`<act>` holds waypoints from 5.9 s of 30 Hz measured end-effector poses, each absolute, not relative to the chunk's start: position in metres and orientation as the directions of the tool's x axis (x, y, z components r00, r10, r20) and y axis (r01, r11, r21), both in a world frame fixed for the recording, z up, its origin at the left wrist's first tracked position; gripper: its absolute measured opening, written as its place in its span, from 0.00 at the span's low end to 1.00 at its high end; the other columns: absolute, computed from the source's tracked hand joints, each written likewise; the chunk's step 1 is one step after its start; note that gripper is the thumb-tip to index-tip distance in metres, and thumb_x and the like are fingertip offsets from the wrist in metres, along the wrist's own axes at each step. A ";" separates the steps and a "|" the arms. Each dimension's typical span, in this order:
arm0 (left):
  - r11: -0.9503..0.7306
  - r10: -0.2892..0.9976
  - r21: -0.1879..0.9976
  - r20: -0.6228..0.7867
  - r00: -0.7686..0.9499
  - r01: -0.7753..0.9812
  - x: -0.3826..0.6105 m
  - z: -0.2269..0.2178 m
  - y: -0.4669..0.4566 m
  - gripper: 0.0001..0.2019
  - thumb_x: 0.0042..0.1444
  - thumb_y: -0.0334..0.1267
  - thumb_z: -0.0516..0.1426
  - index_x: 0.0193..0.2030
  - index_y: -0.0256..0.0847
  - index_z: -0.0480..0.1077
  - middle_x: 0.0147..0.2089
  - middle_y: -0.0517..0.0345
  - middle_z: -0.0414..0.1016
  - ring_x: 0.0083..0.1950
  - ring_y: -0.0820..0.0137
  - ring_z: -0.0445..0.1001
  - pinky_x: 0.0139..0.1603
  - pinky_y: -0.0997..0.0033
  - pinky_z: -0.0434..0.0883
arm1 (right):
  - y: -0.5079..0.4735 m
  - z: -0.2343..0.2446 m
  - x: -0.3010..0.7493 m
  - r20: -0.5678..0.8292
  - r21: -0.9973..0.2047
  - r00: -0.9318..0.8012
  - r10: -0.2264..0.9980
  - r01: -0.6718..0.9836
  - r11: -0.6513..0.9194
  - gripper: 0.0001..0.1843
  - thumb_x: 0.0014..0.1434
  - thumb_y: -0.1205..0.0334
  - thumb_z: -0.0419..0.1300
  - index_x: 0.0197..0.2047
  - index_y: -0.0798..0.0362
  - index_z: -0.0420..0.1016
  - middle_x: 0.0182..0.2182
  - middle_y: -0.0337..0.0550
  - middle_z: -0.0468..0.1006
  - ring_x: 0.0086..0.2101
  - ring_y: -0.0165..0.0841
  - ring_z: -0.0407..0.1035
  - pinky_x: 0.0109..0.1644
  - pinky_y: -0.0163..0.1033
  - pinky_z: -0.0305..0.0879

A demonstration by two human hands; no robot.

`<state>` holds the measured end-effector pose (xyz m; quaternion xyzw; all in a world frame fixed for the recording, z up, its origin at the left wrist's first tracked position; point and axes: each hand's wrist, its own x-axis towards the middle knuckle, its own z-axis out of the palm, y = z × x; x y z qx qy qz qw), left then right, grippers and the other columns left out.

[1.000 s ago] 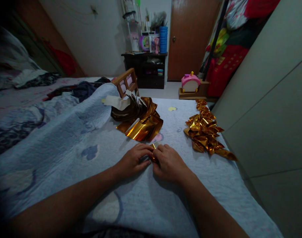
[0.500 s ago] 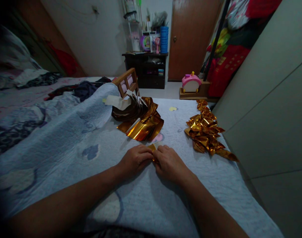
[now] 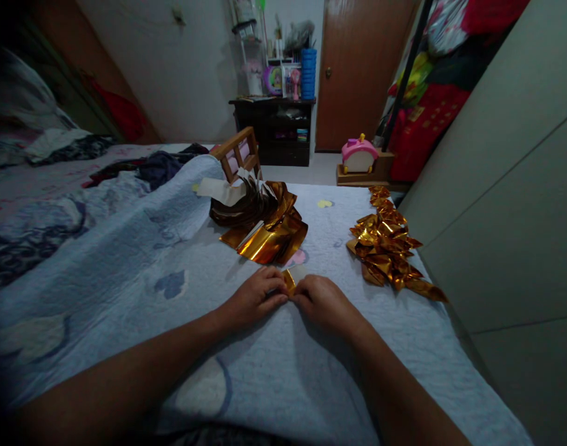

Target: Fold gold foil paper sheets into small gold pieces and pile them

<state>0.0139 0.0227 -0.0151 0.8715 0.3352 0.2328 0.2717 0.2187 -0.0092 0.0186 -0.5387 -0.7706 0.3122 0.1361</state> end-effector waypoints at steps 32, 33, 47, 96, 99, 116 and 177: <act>-0.566 0.799 0.540 0.175 0.575 0.623 0.023 -0.012 0.016 0.05 0.61 0.34 0.60 0.34 0.40 0.70 0.41 0.54 0.69 0.47 0.61 0.67 0.49 0.59 0.66 | -0.011 0.020 0.206 -0.228 -0.299 -0.136 0.964 0.952 0.063 0.13 0.66 0.61 0.55 0.36 0.54 0.80 0.34 0.50 0.83 0.35 0.39 0.74 0.32 0.39 0.52; -0.566 0.799 0.540 0.175 0.575 0.623 0.023 -0.012 0.015 0.05 0.62 0.34 0.59 0.34 0.40 0.70 0.41 0.54 0.69 0.47 0.61 0.67 0.48 0.59 0.66 | -0.012 0.020 0.206 -0.224 -0.291 -0.138 0.965 0.954 0.069 0.14 0.66 0.61 0.54 0.36 0.54 0.80 0.34 0.50 0.83 0.35 0.39 0.74 0.33 0.39 0.52; -0.541 0.820 0.524 0.156 0.551 0.657 0.024 -0.012 0.014 0.04 0.60 0.34 0.61 0.34 0.40 0.70 0.42 0.54 0.69 0.47 0.60 0.67 0.49 0.59 0.66 | -0.013 0.017 0.205 -0.225 -0.248 -0.163 0.961 0.963 0.105 0.13 0.69 0.62 0.52 0.38 0.54 0.77 0.38 0.52 0.82 0.37 0.40 0.74 0.34 0.40 0.51; -0.516 0.809 0.539 0.052 0.585 0.666 0.021 -0.006 0.020 0.02 0.61 0.33 0.61 0.39 0.43 0.76 0.45 0.55 0.72 0.50 0.61 0.66 0.52 0.62 0.63 | -0.013 -0.007 0.217 -0.140 -0.205 -0.217 0.966 0.961 0.186 0.39 0.67 0.54 0.54 0.77 0.40 0.43 0.74 0.54 0.50 0.71 0.56 0.45 0.69 0.65 0.44; -0.515 0.811 0.542 0.057 0.582 0.664 0.020 -0.005 0.019 0.02 0.60 0.33 0.61 0.39 0.43 0.76 0.45 0.55 0.72 0.50 0.61 0.66 0.52 0.61 0.63 | -0.012 -0.008 0.221 -0.160 -0.223 -0.236 0.958 0.954 0.198 0.41 0.66 0.56 0.56 0.77 0.39 0.43 0.74 0.55 0.50 0.71 0.57 0.44 0.69 0.66 0.45; -0.490 0.849 0.568 0.140 0.509 0.661 0.019 -0.012 0.015 0.15 0.58 0.35 0.61 0.52 0.41 0.68 0.52 0.51 0.69 0.55 0.58 0.65 0.58 0.56 0.65 | -0.002 -0.005 0.236 0.021 -0.507 -0.324 0.946 0.812 0.289 0.43 0.62 0.52 0.57 0.75 0.56 0.48 0.68 0.60 0.61 0.65 0.50 0.56 0.67 0.58 0.52; -0.496 0.771 0.849 0.335 0.541 0.181 -0.002 -0.008 0.011 0.37 0.54 0.24 0.56 0.70 0.49 0.52 0.44 0.58 0.69 0.40 0.71 0.69 0.43 0.69 0.71 | 0.003 -0.003 0.219 -0.214 -0.945 -0.173 0.961 -0.210 -0.249 0.21 0.49 0.52 0.73 0.42 0.55 0.75 0.26 0.37 0.75 0.24 0.26 0.64 0.27 0.33 0.56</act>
